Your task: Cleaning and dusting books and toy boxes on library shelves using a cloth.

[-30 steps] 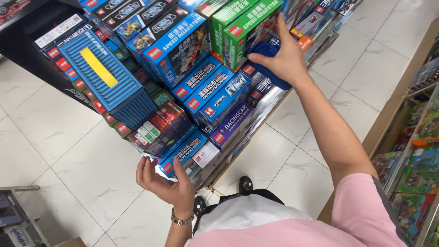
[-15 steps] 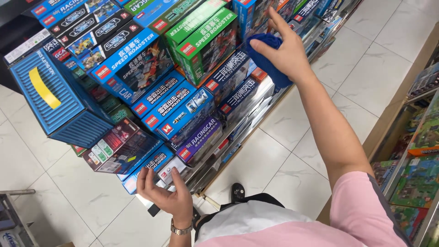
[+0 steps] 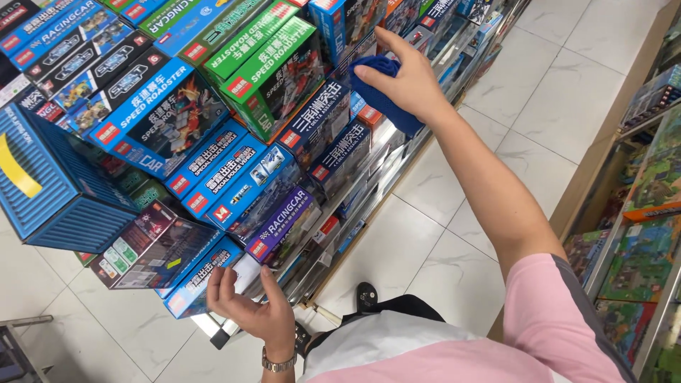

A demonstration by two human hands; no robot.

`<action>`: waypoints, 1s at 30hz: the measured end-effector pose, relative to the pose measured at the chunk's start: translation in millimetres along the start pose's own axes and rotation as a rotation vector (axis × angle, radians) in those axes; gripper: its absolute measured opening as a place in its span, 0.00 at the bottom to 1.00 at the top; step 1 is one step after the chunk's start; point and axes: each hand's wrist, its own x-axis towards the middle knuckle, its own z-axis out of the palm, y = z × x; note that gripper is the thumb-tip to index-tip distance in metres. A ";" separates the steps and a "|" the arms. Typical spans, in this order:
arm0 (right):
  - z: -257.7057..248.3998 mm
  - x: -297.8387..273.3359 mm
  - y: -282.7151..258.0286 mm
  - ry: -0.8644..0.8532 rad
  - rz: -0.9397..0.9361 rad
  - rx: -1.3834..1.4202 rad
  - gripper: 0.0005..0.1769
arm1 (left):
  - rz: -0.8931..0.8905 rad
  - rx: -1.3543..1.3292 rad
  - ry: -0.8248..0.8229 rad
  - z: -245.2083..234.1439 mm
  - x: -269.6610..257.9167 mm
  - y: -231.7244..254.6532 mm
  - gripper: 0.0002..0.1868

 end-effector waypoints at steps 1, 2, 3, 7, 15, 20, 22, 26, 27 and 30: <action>-12.0 -13.0 -3.9 -0.001 0.003 -0.004 0.45 | -0.003 -0.003 -0.003 2.0 0.0 2.8 0.27; -25.8 -25.4 -7.7 -0.015 0.037 0.033 0.43 | 0.013 -0.001 -0.011 5.6 0.2 5.6 0.27; -39.6 -37.9 -11.4 -0.028 0.071 0.070 0.41 | 0.029 0.000 -0.019 9.5 0.2 8.6 0.28; -100.8 -93.4 -21.5 -0.106 0.183 0.048 0.41 | 0.047 -0.008 -0.111 35.0 -3.5 21.4 0.28; -181.5 -184.5 0.5 -0.201 0.394 -0.019 0.40 | 0.139 -0.257 -0.352 88.2 -3.2 54.6 0.20; -195.6 -196.6 -5.9 -0.132 0.536 0.011 0.44 | 0.136 -0.344 -0.454 112.4 -2.3 57.2 0.17; -199.5 -196.9 -4.4 -0.131 0.532 0.008 0.46 | 0.113 -0.374 -0.483 124.0 -1.9 58.9 0.17; -213.6 -191.5 11.1 -0.188 0.436 -0.043 0.45 | 0.147 -0.411 -0.557 152.0 -1.1 66.6 0.16; -217.5 -188.1 15.2 -0.201 0.466 -0.037 0.42 | 0.171 -0.411 -0.572 158.6 0.0 69.8 0.16; -229.8 -160.6 30.7 -0.140 0.529 -0.050 0.35 | 0.142 -0.431 -0.602 182.8 7.5 74.4 0.14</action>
